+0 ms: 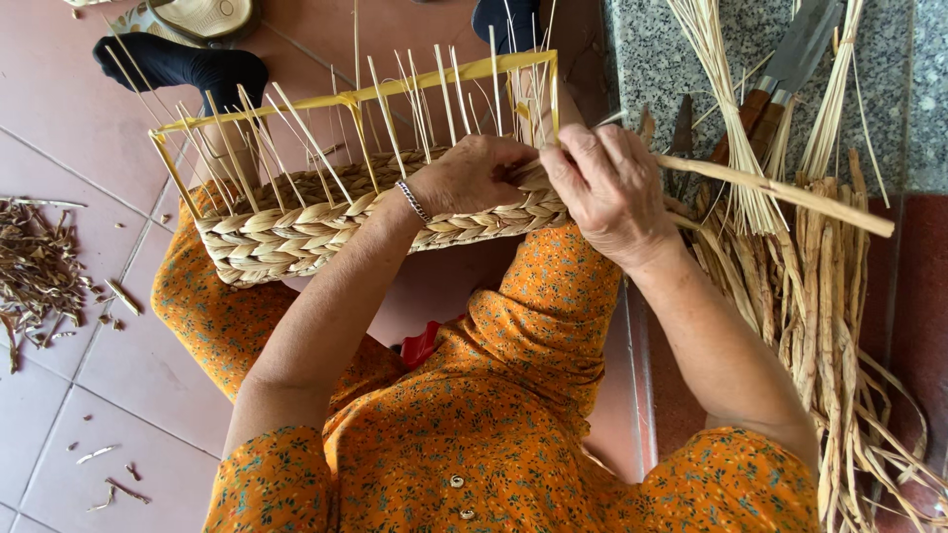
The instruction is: The person weaves a basket by hand, interlacing dried palm leaves through a yellow metal frame. They repeatedly pull the leaves through the weave, trim excess with scissors, and continue building the basket wall.
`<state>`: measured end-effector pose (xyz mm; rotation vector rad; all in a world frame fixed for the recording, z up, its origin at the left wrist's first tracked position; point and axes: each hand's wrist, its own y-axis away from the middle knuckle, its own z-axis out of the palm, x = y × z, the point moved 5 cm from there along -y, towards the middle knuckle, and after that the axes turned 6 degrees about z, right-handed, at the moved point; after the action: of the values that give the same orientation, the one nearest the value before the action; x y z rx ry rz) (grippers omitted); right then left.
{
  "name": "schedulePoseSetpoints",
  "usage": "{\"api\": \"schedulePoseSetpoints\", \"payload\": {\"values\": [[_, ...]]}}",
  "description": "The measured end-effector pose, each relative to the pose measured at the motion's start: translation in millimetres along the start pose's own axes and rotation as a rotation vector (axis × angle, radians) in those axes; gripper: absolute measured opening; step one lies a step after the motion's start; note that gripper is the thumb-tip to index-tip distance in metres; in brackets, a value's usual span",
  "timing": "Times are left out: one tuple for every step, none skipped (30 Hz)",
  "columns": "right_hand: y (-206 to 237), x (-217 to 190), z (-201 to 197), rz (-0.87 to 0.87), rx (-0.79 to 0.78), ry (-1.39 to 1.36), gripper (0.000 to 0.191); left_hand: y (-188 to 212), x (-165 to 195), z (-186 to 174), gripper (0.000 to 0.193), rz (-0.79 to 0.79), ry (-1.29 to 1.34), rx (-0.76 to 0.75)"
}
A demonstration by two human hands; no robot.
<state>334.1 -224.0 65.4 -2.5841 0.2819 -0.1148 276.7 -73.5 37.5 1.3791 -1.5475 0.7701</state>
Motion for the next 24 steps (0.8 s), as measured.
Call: {"api": "schedulePoseSetpoints", "payload": {"values": [[-4, 0, 2, -0.021, -0.028, 0.052, 0.011, 1, 0, 0, 0.029, -0.020, 0.012, 0.014], [-8, 1, 5, -0.042, -0.057, 0.103, 0.010, 1, 1, 2, 0.024, -0.041, 0.026, 0.028], [-12, 3, 7, -0.065, -0.087, 0.155, 0.010, -1, 1, 3, 0.023, -0.062, 0.041, 0.042], [-16, 13, 14, 0.060, -0.283, 0.059, 0.009, -3, -2, 7, 0.031, -0.156, -0.015, 0.014], [-17, 23, 22, 0.183, -0.477, -0.036, 0.012, -5, -4, 11, 0.039, -0.248, -0.073, -0.012], [-17, 33, 29, 0.309, -0.667, -0.132, 0.015, -8, -6, 15, 0.048, -0.338, -0.132, -0.039], [-20, 42, 31, 0.388, -0.730, -0.294, 0.013, -12, -6, 19, 0.044, -0.366, -0.240, -0.060], [-24, 51, 35, 0.465, -0.791, -0.461, 0.012, -13, -4, 23, 0.041, -0.396, -0.346, -0.080], [-27, 57, 38, 0.541, -0.848, -0.634, 0.013, -12, -4, 27, 0.039, -0.428, -0.454, -0.101], [-27, 63, 43, 0.659, -0.923, -0.749, 0.014, -11, -3, 29, 0.032, -0.350, -0.441, 0.002], [-26, 70, 48, 0.776, -0.995, -0.863, 0.015, -8, 0, 30, 0.026, -0.269, -0.428, 0.106], [-23, 73, 52, 0.893, -1.067, -0.980, 0.016, -6, 2, 30, 0.019, -0.190, -0.411, 0.210], [-22, 74, 53, 0.950, -1.079, -1.090, 0.017, -3, 5, 31, 0.018, -0.099, -0.432, 0.284], [-19, 73, 55, 1.007, -1.088, -1.200, 0.018, 0, 7, 31, 0.020, -0.007, -0.451, 0.357], [-17, 73, 56, 1.060, -1.093, -1.311, 0.019, 2, 10, 31, 0.024, 0.086, -0.471, 0.431], [-17, 72, 57, 1.060, -1.062, -1.390, 0.019, 2, 8, 32, 0.029, 0.091, -0.447, 0.438], [-15, 71, 58, 1.061, -1.033, -1.469, 0.020, 2, 7, 32, 0.035, 0.094, -0.422, 0.445], [-16, 69, 58, 1.057, -1.004, -1.549, 0.021, 3, 6, 32, 0.041, 0.094, -0.397, 0.454], [-14, 70, 58, 1.075, -0.968, -1.604, 0.021, 2, 5, 33, 0.046, 0.074, -0.397, 0.459], [-9, 71, 59, 1.091, -0.928, -1.658, 0.021, 3, 4, 33, 0.051, 0.057, -0.397, 0.464], [-7, 72, 60, 1.110, -0.892, -1.713, 0.021, 3, 4, 34, 0.056, 0.035, -0.394, 0.468], [-4, 73, 59, 1.087, -0.903, -1.666, 0.023, 5, 6, 36, 0.059, 0.060, -0.411, 0.463], [-1, 76, 59, 1.062, -0.911, -1.618, 0.025, 7, 7, 37, 0.061, 0.086, -0.429, 0.458], [0, 78, 59, 1.031, -0.919, -1.571, 0.028, 8, 7, 38, 0.064, 0.113, -0.450, 0.456]]}}
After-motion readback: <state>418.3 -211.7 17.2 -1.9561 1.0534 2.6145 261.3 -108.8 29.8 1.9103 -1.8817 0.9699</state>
